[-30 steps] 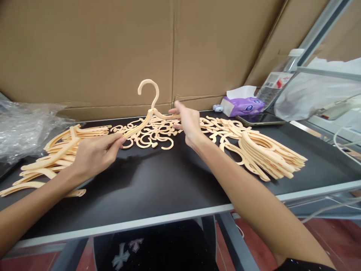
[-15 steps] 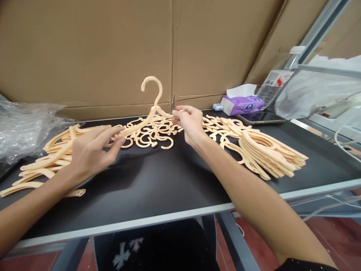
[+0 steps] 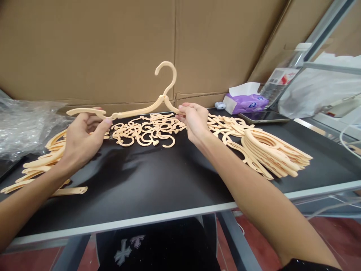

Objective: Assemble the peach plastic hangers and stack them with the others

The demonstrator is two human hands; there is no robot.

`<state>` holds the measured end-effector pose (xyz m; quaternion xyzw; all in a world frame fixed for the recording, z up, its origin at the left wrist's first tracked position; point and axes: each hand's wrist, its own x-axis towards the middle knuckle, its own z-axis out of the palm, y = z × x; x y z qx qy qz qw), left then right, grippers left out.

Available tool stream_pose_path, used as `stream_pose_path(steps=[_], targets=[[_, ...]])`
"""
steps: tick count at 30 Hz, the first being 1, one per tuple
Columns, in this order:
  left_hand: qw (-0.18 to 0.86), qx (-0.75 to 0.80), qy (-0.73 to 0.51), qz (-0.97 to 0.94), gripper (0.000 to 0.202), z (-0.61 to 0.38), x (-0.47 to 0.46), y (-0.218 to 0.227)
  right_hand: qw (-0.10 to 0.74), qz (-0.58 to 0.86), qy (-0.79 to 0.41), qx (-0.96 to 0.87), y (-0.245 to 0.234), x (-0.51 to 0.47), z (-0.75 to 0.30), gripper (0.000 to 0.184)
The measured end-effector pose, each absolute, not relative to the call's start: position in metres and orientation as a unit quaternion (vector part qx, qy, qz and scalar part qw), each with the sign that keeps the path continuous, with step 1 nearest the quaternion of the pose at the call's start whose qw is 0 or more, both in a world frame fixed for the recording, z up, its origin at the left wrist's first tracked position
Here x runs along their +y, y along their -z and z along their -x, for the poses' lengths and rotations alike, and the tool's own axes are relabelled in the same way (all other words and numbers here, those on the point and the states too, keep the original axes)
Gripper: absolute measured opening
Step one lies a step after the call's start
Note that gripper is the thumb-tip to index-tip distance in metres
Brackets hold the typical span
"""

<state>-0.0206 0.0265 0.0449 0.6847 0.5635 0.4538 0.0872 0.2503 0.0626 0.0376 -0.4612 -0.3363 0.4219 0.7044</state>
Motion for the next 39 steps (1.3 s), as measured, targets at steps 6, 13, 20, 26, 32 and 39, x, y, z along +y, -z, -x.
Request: stream_pose_path(steps=[6, 13, 20, 26, 32, 39], targets=[[-0.068, 0.490, -0.307, -0.813, 0.065, 0.017, 0.013, -0.034, 0.656, 0.465, -0.433, -0.409, -0.035, 0.044, -0.225, 0.011], [-0.091, 0.497, -0.273, -0.819, 0.053, 0.020, 0.017, -0.032, 0.637, 0.457, -0.462, -0.415, -0.033, 0.038, -0.218, 0.011], [0.267, 0.493, -0.444, -0.699, 0.027, 0.015, 0.020, -0.047, 0.635, 0.476, -0.468, -0.390, -0.031, 0.047, -0.228, 0.013], [0.416, 0.406, -0.567, -0.583, 0.012, 0.021, 0.031, -0.049, 0.596, 0.499, -0.436, -0.453, -0.031, 0.046, -0.227, 0.009], [0.482, 0.356, -0.620, -0.506, 0.022, 0.021, 0.032, -0.054, 0.566, 0.497, -0.427, -0.501, -0.032, 0.044, -0.226, 0.015], [0.434, 0.369, -0.602, -0.559, 0.021, 0.017, 0.030, -0.049, 0.462, 0.478, -0.432, -0.609, -0.030, 0.029, -0.212, 0.018]])
